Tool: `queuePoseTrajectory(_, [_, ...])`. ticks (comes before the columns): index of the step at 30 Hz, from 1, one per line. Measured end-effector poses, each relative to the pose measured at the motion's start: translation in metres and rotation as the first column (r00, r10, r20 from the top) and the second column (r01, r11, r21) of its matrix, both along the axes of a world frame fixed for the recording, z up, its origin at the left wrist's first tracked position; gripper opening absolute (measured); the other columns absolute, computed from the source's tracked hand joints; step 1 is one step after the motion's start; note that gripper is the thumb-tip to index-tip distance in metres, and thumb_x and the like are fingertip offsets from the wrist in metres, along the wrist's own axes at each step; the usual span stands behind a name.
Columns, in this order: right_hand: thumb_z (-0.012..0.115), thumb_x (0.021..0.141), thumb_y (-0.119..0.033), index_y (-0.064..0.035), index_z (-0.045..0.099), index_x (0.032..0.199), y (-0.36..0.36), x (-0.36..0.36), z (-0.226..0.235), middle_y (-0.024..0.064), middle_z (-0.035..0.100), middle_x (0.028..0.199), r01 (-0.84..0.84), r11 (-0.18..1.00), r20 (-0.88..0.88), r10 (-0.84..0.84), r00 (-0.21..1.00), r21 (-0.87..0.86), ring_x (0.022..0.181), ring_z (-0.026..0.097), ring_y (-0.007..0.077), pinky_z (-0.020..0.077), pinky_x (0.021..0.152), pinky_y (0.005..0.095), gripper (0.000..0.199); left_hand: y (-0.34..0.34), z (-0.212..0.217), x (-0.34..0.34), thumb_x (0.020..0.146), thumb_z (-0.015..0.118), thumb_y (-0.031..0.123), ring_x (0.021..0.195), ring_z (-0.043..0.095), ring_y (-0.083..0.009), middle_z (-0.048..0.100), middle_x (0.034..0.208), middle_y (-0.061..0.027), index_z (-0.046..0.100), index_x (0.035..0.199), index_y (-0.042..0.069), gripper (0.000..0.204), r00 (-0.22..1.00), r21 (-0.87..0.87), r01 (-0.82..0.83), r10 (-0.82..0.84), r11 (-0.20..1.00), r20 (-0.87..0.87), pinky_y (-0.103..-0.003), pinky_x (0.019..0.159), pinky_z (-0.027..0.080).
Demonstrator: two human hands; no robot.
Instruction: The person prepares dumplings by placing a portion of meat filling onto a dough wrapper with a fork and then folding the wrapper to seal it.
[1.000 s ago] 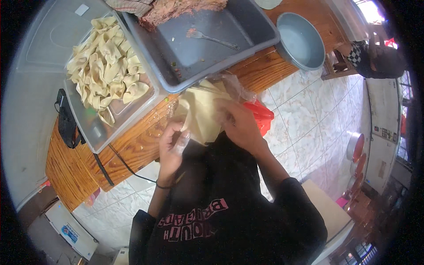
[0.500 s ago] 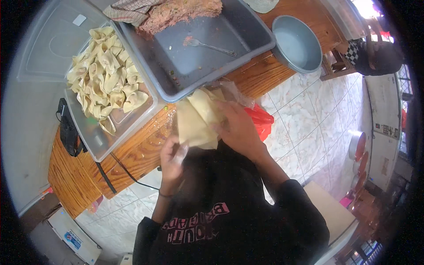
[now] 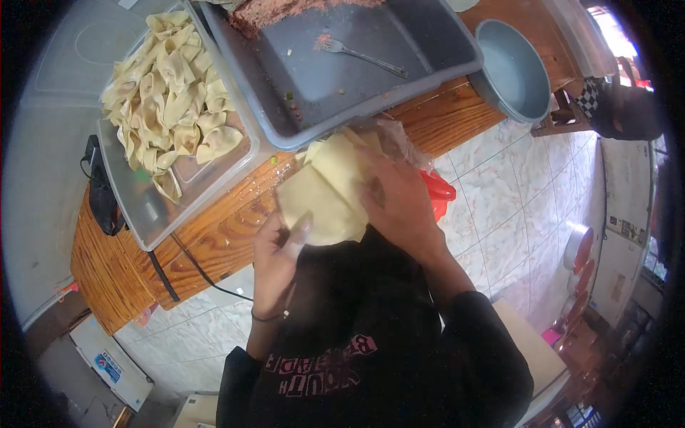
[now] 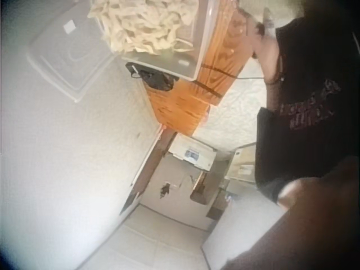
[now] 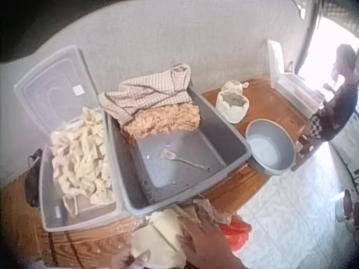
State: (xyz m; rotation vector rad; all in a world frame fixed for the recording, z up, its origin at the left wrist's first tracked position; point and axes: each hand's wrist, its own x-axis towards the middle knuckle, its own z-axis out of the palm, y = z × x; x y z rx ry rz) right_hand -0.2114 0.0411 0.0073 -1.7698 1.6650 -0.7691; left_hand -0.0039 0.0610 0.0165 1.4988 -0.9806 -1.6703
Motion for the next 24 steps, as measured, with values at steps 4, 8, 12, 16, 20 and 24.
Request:
queuePoseTrajectory(4, [0.059,0.084,-0.015,-0.0046,0.050,0.125,-0.005,-0.001,-0.008,0.0169,0.060,0.090,0.050,0.996,0.073,-0.045,0.996,-0.070,0.087,0.056,0.0373,0.0415,0.079,0.0488,0.042,0.027,-0.009,0.036,0.085,0.063,0.018,0.105,0.057,-0.0214,0.058,0.117,-0.0110,0.055,0.118,-0.003,0.040,0.989,-0.179,-0.140,0.131,0.974,-0.064,-0.037,0.093,0.044])
queuePoseTrajectory(8, [0.059,0.084,-0.012,-0.0048,0.052,0.123,-0.006,-0.002,-0.007,0.0166,0.061,0.095,0.044,0.997,0.073,-0.040,0.997,-0.055,0.088,0.057,0.0358,0.0433,0.079,0.0451,0.041,0.057,-0.011,0.066,0.079,0.061,0.020,0.109,0.056,-0.0296,0.054,0.121,-0.0173,0.048,0.126,-0.003,0.054,0.916,-0.342,-0.386,0.312,0.857,-0.252,-0.041,0.093,0.045])
queuePoseTrajectory(12, [0.062,0.083,-0.015,-0.0054,0.052,0.123,-0.004,-0.010,-0.007,0.0172,0.060,0.101,0.039,0.999,0.001,-0.039,0.999,0.024,0.091,0.057,0.0358,0.0437,0.082,0.0443,0.042,0.077,0.004,0.090,0.072,0.065,0.020,0.098,0.059,-0.0369,0.057,0.110,-0.0245,0.044,0.126,-0.008,0.064,0.719,-0.232,-0.617,0.420,0.752,-0.554,-0.045,0.088,0.049])
queuePoseTrajectory(16, [0.068,0.080,-0.026,-0.0063,0.051,0.125,-0.008,0.005,0.011,0.0185,0.059,0.107,0.057,0.941,-0.231,-0.141,0.963,-0.335,0.100,0.056,0.0363,0.0423,0.088,0.0449,0.052,0.052,0.034,0.079,0.069,0.064,0.012,0.093,0.061,-0.0352,0.060,0.105,-0.0252,0.053,0.117,-0.009,0.053,0.715,-0.154,-0.469,0.271,0.870,-0.644,-0.046,0.088,0.047])
queuePoseTrajectory(20, [0.073,0.077,-0.036,-0.0058,0.048,0.130,-0.009,0.012,0.041,0.0179,0.058,0.113,-0.200,0.978,0.351,0.207,0.913,-0.056,0.105,0.057,0.0325,0.0427,0.091,0.0406,0.066,0.039,-0.003,0.084,0.066,0.071,0.012,0.095,0.061,-0.0281,0.064,0.104,-0.0189,0.064,0.101,-0.004,0.039,0.840,-0.215,-0.134,-0.005,0.967,-0.543,-0.043,0.087,0.047])
queuePoseTrajectory(24, [0.073,0.081,-0.022,-0.0065,0.047,0.134,-0.022,0.026,0.074,0.0125,0.063,0.109,-0.630,0.748,0.759,0.283,0.587,0.209,0.105,0.060,0.0210,0.0459,0.091,0.0374,0.062,0.015,0.016,0.054,0.075,0.061,0.018,0.103,0.057,-0.0276,0.059,0.113,-0.0174,0.058,0.111,-0.002,0.041,0.784,-0.185,-0.049,-0.077,0.982,-0.616,-0.043,0.091,0.045])
